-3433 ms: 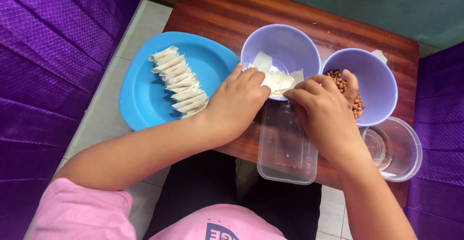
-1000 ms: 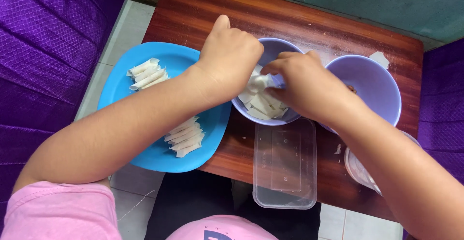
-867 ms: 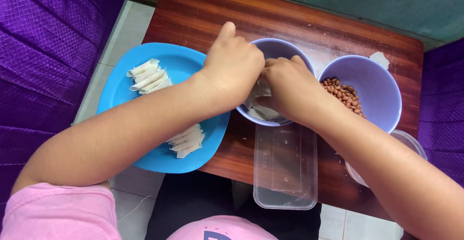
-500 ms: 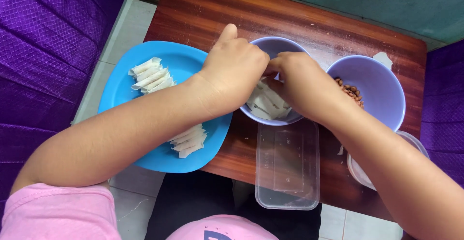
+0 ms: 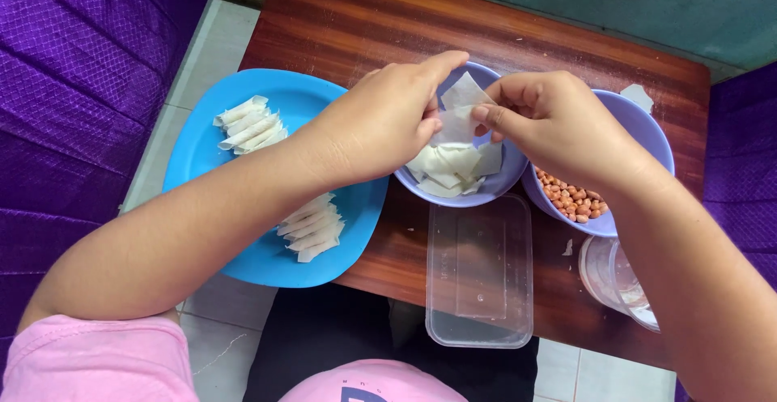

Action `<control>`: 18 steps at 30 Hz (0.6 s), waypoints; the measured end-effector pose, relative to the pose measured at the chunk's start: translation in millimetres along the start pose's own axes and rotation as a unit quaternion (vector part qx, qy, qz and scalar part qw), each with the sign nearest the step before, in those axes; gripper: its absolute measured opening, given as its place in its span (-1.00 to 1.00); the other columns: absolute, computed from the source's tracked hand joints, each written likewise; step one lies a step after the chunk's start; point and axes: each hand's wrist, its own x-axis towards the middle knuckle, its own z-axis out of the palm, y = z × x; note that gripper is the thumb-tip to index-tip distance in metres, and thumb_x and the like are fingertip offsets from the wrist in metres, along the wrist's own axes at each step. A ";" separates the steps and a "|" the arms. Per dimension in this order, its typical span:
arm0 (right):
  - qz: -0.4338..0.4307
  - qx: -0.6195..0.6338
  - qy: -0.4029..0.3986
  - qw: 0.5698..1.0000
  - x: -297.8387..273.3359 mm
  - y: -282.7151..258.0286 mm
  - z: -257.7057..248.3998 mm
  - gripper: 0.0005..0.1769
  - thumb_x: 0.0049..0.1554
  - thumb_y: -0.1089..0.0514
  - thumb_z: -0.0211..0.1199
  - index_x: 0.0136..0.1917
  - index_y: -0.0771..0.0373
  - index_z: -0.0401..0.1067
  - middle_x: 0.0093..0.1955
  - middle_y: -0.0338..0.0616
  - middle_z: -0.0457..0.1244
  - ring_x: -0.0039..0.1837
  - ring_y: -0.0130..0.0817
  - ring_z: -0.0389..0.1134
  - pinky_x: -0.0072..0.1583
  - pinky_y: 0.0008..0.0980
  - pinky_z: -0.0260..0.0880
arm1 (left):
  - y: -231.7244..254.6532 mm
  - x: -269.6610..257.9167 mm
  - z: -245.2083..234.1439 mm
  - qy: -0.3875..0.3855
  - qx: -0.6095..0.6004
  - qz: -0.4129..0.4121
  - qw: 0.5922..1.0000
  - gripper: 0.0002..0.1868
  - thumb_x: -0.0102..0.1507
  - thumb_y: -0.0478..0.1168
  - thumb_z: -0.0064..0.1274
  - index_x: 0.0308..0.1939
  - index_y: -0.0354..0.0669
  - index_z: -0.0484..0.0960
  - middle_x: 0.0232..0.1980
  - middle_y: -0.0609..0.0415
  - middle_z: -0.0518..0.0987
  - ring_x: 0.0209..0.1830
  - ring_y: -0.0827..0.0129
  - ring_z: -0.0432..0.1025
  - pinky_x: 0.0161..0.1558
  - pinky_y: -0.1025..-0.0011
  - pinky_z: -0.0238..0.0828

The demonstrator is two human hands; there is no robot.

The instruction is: The person is manually wrapping individual peanuts in small square dough wrappers and arranging the finished rolls on a blue plate.

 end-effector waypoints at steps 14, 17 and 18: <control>0.019 -0.008 -0.003 1.000 0.3 3.2 -2.0 -0.75 0.26 0.05 0.16 -0.14 0.06 0.63 -0.28 -0.39 0.40 -0.24 -0.56 0.22 -0.08 -0.47 0.15 | -16.7 10.8 23.0 0.007 0.299 0.022 0.954 -0.87 0.23 -0.26 -0.05 -0.33 0.12 0.58 -0.34 0.15 0.61 -0.33 0.04 0.46 -0.09 0.09 0.12; -0.014 0.008 -0.010 1.000 -0.6 11.7 -2.6 -0.74 0.26 0.04 0.18 -0.17 0.08 0.61 -0.36 -0.36 0.33 -0.29 -0.56 0.17 -0.12 -0.47 0.11 | -6.3 7.0 14.5 0.056 0.165 0.041 0.984 -0.77 0.36 -0.06 -0.09 -0.04 0.00 0.62 -0.13 0.09 0.65 -0.16 0.03 0.49 -0.02 0.04 0.12; -0.045 0.026 -0.014 0.999 -1.7 15.5 -2.3 -0.73 0.27 0.05 0.19 -0.20 0.11 0.60 -0.38 -0.35 0.30 -0.29 -0.58 0.17 -0.12 -0.49 0.11 | -1.2 5.4 10.1 0.045 0.074 0.038 0.995 -0.68 0.38 -0.07 -0.22 0.04 -0.03 0.61 -0.06 0.10 0.68 -0.11 0.07 0.49 0.04 0.05 0.08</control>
